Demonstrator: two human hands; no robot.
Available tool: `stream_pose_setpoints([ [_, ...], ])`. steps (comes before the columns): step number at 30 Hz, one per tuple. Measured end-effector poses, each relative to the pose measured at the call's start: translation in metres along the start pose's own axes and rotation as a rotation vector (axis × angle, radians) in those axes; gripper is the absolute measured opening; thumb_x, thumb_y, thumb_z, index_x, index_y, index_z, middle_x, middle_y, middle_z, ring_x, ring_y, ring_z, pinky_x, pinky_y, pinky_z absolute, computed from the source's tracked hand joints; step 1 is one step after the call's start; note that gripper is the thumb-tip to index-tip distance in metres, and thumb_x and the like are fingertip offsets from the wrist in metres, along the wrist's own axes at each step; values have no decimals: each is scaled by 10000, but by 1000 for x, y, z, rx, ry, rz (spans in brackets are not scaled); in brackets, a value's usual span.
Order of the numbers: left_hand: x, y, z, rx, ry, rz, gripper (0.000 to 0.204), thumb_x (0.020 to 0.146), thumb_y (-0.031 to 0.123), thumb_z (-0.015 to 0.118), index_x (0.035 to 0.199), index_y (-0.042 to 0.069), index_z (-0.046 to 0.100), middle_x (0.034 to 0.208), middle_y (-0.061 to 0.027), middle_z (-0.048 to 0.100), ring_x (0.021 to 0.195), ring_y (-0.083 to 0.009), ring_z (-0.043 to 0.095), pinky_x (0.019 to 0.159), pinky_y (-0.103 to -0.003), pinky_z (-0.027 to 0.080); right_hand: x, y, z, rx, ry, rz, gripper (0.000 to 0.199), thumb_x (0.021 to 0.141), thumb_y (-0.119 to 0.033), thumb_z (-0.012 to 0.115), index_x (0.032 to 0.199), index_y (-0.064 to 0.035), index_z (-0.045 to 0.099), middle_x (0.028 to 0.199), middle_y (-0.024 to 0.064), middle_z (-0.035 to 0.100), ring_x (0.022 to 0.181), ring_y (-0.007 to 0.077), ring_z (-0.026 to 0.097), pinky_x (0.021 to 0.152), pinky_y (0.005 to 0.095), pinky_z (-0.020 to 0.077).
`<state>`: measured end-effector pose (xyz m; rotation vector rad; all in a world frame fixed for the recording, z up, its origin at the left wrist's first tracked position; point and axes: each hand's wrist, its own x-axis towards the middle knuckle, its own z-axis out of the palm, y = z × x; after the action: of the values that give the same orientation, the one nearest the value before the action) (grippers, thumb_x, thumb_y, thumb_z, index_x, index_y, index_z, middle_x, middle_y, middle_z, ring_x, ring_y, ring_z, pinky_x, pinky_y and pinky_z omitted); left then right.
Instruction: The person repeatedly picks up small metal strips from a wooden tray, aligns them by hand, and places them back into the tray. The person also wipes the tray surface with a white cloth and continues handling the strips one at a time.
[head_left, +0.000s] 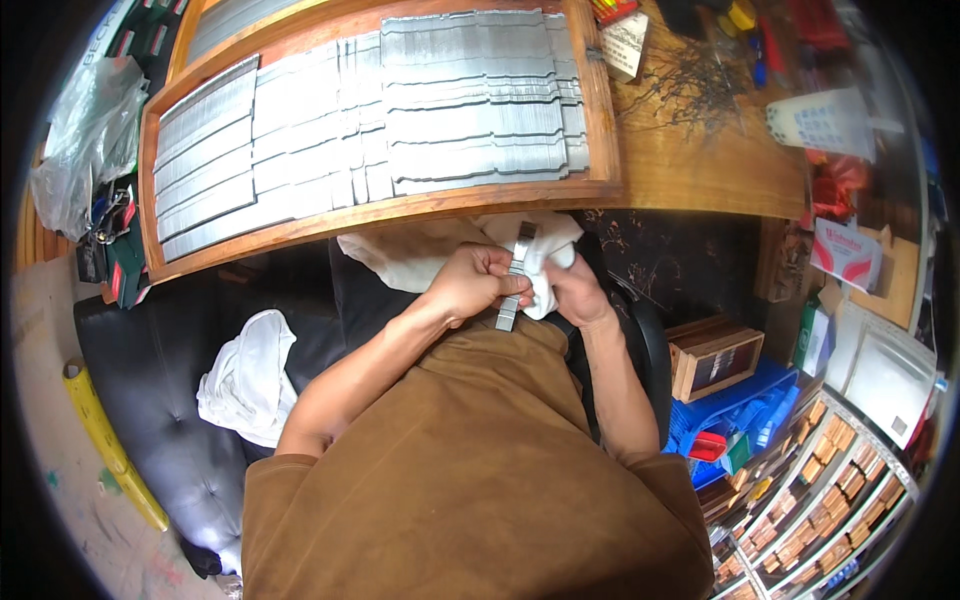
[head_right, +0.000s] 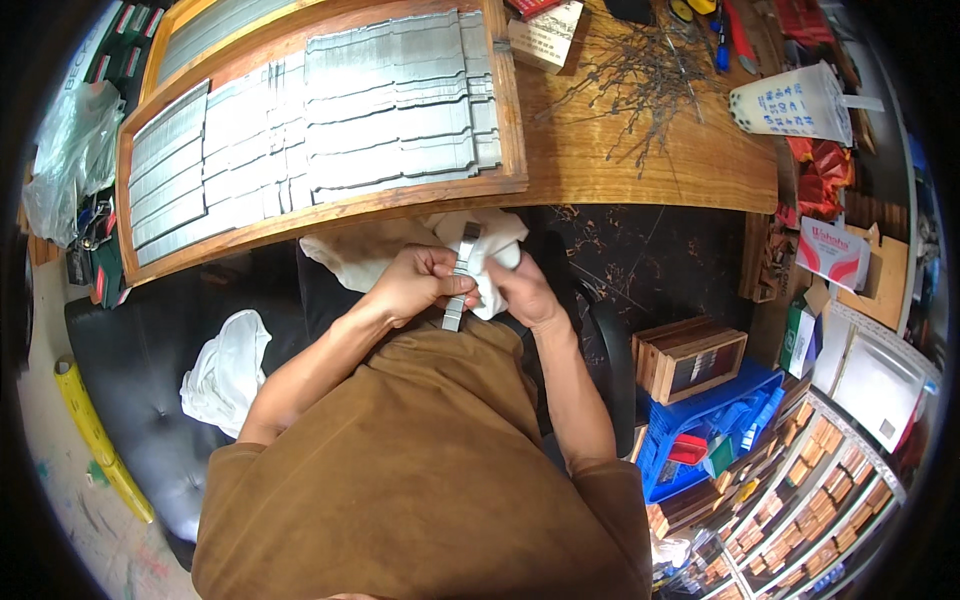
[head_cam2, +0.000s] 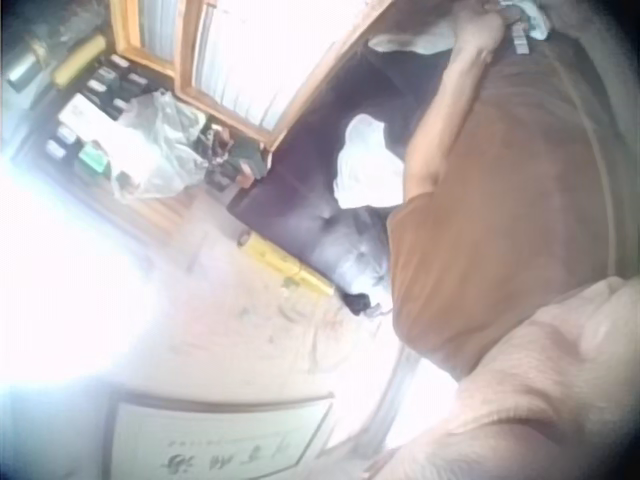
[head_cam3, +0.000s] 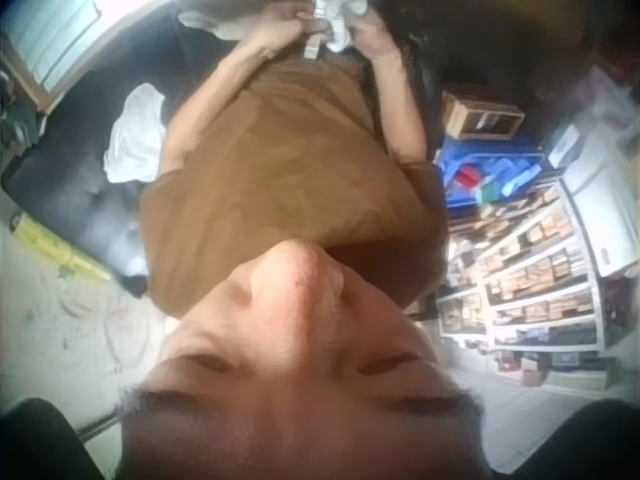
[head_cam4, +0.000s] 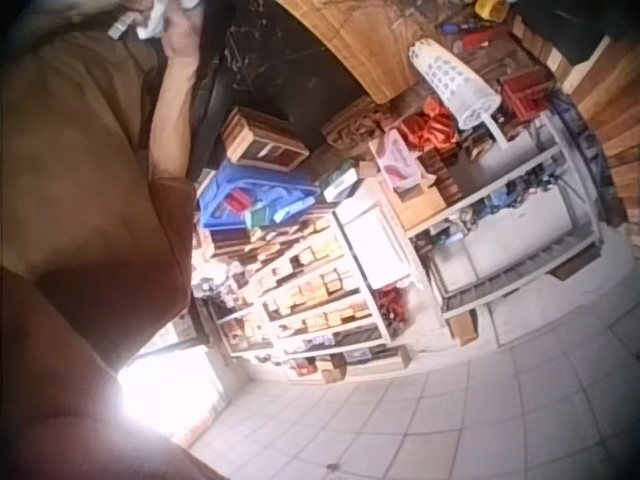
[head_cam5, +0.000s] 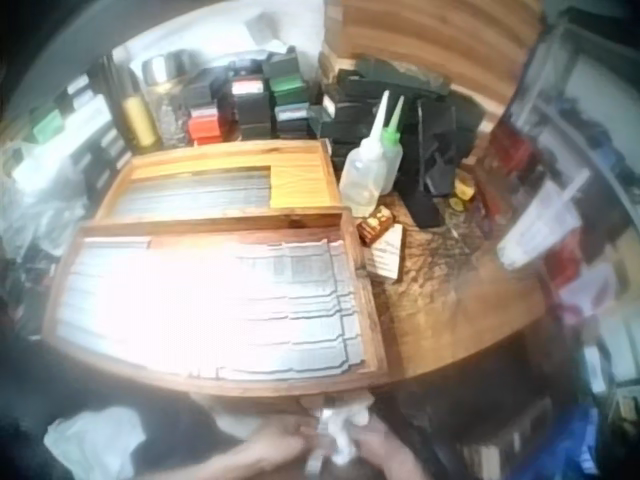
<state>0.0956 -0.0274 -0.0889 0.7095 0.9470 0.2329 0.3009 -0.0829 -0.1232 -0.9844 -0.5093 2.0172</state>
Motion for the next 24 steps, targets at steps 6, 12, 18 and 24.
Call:
stream_pose_setpoints([
  [6, 13, -20, 9, 56, 59, 20, 82, 848, -47, 673, 913, -43, 724, 745, -74, 727, 650, -92, 629, 567, -259, 473, 3, -6, 38, -332, 322, 16, 217, 943, -202, 705, 976, 12, 689, 831, 66, 698, 630, 109, 625, 552, 266, 510],
  [12, -6, -2, 7, -53, -176, -168, 100, 886, 30, 743, 960, -23, 701, 818, -99, 743, 705, -166, 718, 564, -254, 529, 33, 17, 4, -48, 762, -170, 311, 981, -256, 686, 1084, 37, 678, 932, 52, 698, 767, 129, 609, 682, 311, 506],
  [18, -2, 8, -15, -245, 229, 180, 146, 957, 93, 656, 1084, 25, 676, 942, -74, 750, 881, -116, 671, 724, -248, 476, 17, -3, 8, 10, 388, -130, 405, 1078, -322, 490, 1286, 16, 570, 1198, 84, 656, 1062, 163, 630, 925, 303, 501],
  [24, 22, -7, -1, -499, 333, 377, 158, 942, 31, 672, 1090, -23, 676, 1036, -106, 734, 976, -180, 687, 840, -288, 526, -2, 4, 17, -119, 138, -72, 342, 1041, -322, 559, 1196, -21, 612, 1098, 36, 666, 957, 128, 619, 822, 273, 491],
])
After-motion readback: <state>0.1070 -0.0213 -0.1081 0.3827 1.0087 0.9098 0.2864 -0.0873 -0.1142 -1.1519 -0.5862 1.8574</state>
